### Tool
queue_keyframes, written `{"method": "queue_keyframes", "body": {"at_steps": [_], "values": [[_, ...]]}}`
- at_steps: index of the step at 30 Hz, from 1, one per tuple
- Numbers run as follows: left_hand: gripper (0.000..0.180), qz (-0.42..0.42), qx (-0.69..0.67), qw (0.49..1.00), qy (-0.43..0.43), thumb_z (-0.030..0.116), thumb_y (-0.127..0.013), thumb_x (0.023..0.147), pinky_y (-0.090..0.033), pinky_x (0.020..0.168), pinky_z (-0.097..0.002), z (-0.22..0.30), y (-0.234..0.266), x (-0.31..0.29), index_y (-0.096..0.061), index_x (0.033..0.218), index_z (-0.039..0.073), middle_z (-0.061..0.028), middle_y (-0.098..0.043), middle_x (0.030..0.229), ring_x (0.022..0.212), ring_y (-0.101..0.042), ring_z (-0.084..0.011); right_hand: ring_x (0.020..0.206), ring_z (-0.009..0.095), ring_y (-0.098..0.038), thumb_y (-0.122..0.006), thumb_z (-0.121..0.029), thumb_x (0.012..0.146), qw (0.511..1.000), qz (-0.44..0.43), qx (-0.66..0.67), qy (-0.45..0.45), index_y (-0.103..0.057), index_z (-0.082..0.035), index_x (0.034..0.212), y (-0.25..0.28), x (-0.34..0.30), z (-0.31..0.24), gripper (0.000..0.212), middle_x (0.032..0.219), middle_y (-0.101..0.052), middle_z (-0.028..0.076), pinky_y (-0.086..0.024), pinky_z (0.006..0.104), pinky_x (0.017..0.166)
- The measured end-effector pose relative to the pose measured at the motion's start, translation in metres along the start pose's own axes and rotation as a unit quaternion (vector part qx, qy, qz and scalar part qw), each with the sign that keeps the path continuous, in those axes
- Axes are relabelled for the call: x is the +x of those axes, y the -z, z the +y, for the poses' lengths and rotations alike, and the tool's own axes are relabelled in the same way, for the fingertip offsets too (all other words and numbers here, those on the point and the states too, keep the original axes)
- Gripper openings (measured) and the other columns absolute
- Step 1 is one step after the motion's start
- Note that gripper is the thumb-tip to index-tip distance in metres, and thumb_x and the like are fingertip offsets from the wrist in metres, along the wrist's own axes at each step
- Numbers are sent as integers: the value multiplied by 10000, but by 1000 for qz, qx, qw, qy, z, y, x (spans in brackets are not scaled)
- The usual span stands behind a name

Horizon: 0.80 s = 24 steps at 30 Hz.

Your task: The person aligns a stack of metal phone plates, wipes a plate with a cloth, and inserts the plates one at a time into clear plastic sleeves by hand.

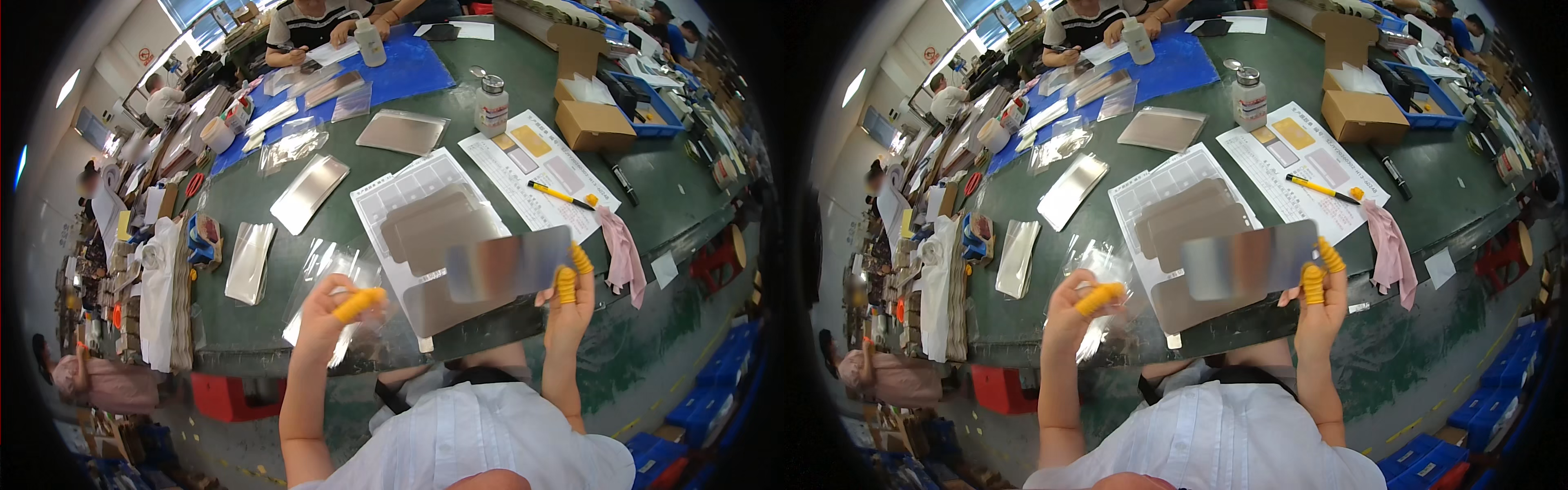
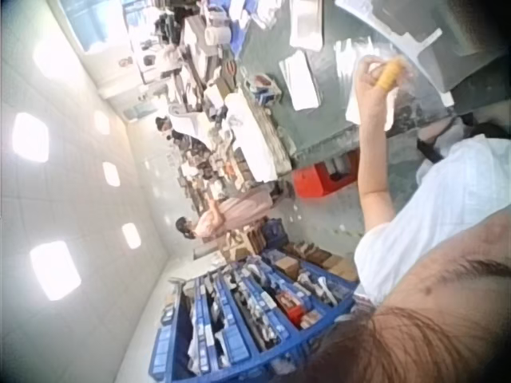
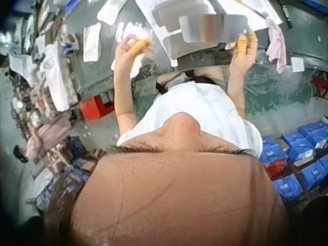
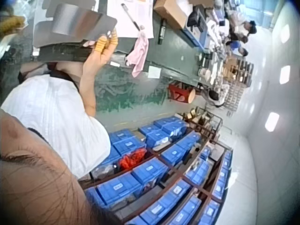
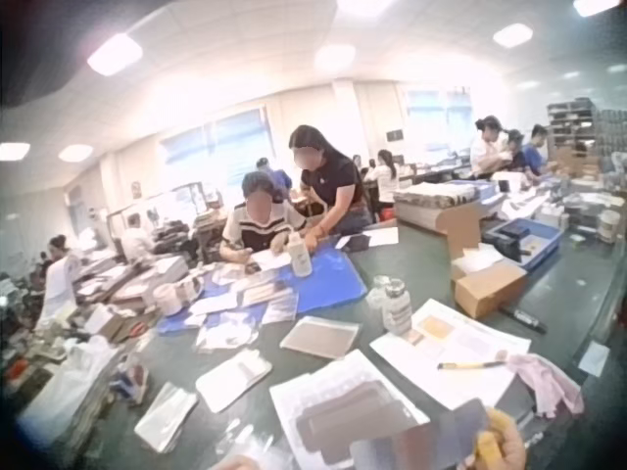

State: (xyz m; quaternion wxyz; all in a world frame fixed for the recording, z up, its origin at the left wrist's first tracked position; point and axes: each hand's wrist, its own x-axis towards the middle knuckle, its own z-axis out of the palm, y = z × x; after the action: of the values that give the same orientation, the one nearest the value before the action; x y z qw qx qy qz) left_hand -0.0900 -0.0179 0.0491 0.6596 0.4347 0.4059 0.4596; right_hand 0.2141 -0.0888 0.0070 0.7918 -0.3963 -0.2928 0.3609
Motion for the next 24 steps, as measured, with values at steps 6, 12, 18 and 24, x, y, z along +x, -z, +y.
{"method": "queue_keyframes", "body": {"at_steps": [6, 12, 18, 24], "values": [[281, -144, 99, 980, 99, -30, -644, 804, -488, 832, -277, -7, -38, -1, -506, 1045, 18, -160, -684, 924, 905, -646, -164, 615, 77, -475, -431, -101, 968, 990, 4, 1, 141, -417, -28, 1286, -7, 8, -16, 326, 935, -550, 55, -449, 234, 505], [317, -163, 131, 974, 90, -25, -651, 801, -478, 838, -262, -3, -46, 1, -537, 1096, 4, -143, -687, 934, 900, -641, -141, 594, 79, -466, -435, -95, 966, 990, 2, -1, 144, -411, -32, 1294, 1, -1, -16, 335, 928, -550, 52, -447, 228, 507], [291, -175, 154, 967, 102, -24, -650, 799, -491, 811, -252, 4, -48, 3, -552, 1071, 0, -137, -686, 938, 898, -640, -139, 594, 62, -447, -434, -86, 965, 991, -15, 0, 136, -430, -45, 1289, -2, -1, -10, 327, 943, -555, 23, -398, 211, 511], [261, -173, 164, 966, 104, -18, -651, 799, -492, 810, -253, 5, -49, 3, -569, 1046, 5, -129, -686, 928, 882, -640, -135, 617, 72, -486, -449, -78, 958, 992, -28, 3, 125, -409, -41, 1301, -2, -3, -9, 346, 960, -549, 40, -462, 234, 522]]}}
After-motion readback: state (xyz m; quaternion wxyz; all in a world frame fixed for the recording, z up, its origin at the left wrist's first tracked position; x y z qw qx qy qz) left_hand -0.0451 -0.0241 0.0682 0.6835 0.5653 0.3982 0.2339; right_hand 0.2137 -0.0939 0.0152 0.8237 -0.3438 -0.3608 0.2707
